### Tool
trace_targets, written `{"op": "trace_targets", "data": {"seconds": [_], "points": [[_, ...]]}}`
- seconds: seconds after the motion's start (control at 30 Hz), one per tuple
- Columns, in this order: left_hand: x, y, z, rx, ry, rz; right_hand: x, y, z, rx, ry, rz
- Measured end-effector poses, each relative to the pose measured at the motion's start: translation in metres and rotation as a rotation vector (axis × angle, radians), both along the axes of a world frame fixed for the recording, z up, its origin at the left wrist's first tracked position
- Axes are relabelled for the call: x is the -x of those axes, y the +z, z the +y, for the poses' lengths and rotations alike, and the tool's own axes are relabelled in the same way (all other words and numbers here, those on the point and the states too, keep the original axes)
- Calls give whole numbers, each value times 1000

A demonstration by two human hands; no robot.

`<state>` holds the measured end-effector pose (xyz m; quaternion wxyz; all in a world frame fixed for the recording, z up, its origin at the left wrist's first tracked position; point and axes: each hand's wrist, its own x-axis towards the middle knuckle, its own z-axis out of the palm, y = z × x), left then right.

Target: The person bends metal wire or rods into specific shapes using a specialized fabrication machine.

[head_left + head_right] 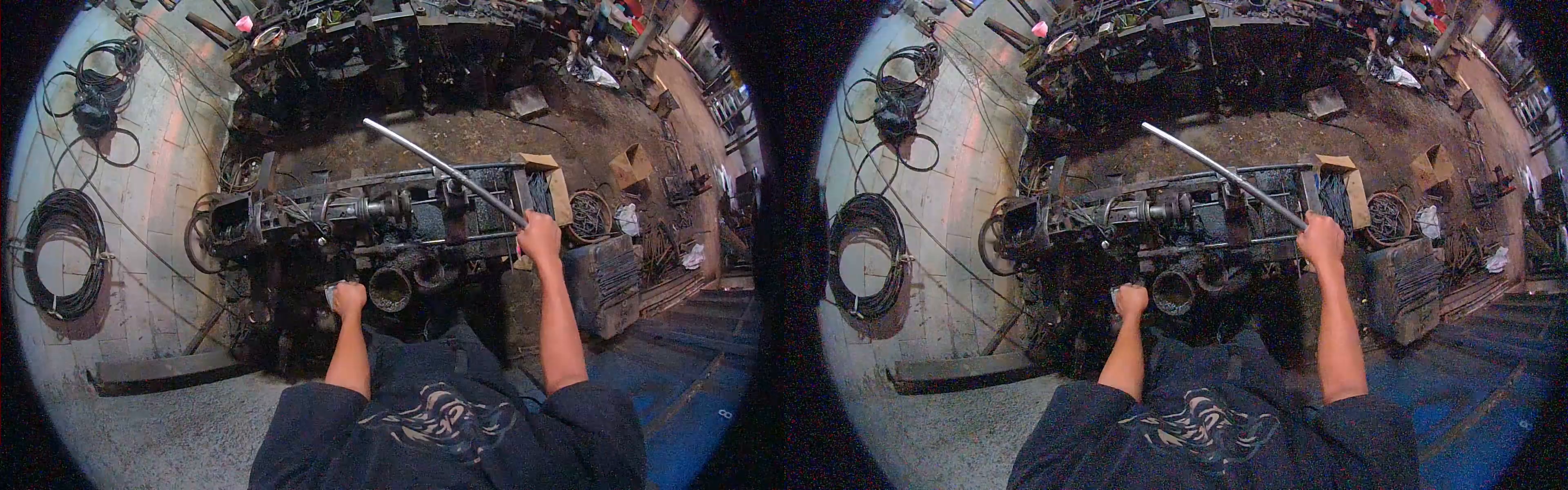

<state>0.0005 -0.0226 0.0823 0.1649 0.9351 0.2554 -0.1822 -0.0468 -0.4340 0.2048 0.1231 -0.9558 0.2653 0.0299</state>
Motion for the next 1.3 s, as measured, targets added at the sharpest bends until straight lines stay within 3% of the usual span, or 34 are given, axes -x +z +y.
{"op": "trace_targets", "data": {"seconds": [0.2,0.27,0.47,0.73,1.3], "points": [[-2,-18,10,-16,-53,32,-4,11,14,-63,99,-8],[-2,-21,11,-18,-79,21,-11,6,27,40,185,-170],[-3,-25,10,-47,-61,10,-65,14,61,18,248,-261],[-3,-22,10,-37,-53,17,-119,6,80,-69,229,-99],[2,-22,9,-53,-14,-22,-120,-1,80,54,234,-126]]}}
